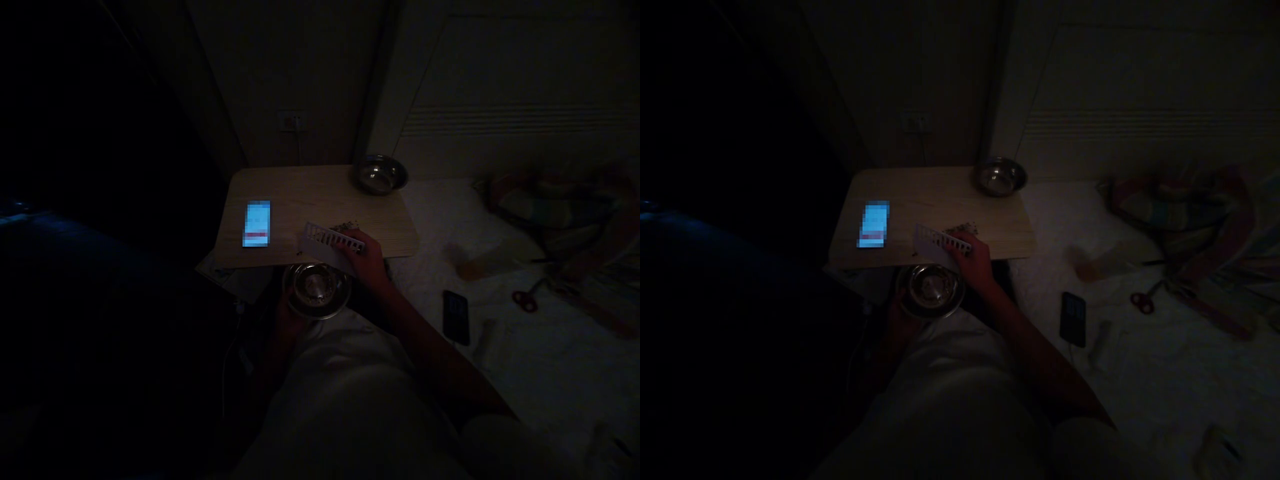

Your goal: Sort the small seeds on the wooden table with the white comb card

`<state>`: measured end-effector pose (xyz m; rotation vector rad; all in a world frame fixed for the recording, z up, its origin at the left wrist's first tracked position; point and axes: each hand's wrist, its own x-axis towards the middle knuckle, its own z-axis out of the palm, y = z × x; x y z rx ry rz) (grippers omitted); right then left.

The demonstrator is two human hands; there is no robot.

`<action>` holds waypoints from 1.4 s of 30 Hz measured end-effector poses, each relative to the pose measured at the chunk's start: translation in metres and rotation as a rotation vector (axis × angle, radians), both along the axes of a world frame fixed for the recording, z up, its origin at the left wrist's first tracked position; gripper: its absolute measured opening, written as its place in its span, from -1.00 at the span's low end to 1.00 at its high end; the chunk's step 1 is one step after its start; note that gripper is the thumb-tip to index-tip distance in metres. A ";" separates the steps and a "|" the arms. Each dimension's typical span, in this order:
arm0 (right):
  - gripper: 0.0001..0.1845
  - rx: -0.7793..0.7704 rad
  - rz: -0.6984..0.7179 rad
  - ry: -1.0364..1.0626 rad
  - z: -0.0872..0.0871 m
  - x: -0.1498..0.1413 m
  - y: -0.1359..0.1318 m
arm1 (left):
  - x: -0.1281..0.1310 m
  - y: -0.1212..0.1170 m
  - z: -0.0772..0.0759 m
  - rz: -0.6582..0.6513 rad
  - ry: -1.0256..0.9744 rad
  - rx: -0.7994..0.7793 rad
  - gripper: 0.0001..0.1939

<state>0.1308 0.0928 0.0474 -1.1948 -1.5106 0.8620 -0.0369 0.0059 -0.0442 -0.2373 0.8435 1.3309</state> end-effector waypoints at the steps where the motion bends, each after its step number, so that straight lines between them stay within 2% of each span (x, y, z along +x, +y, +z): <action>1: -0.78 -0.005 0.007 0.002 0.000 0.001 0.000 | -0.001 0.000 -0.001 -0.007 -0.009 0.005 -0.67; 7: -0.74 -0.019 -0.031 0.004 -0.003 0.003 0.000 | 0.000 -0.003 0.001 0.015 -0.010 0.036 -0.66; 14: -0.77 -0.013 0.002 -0.016 -0.002 0.001 0.000 | 0.000 0.000 0.008 -0.022 -0.046 0.049 -0.70; 22: -0.76 0.003 0.019 -0.026 -0.001 0.002 0.001 | 0.001 0.000 0.003 0.012 -0.011 0.044 -0.68; 29: -0.77 -0.009 0.038 -0.022 -0.002 0.003 0.000 | 0.001 0.000 0.007 -0.012 -0.035 0.070 -0.69; 38: -0.76 -0.048 0.070 -0.017 -0.001 0.004 -0.002 | 0.004 0.000 0.004 0.064 0.059 0.083 -0.70; 42: -0.75 -0.064 0.090 -0.025 0.000 0.002 -0.004 | 0.003 -0.001 0.001 0.024 0.030 0.052 -0.67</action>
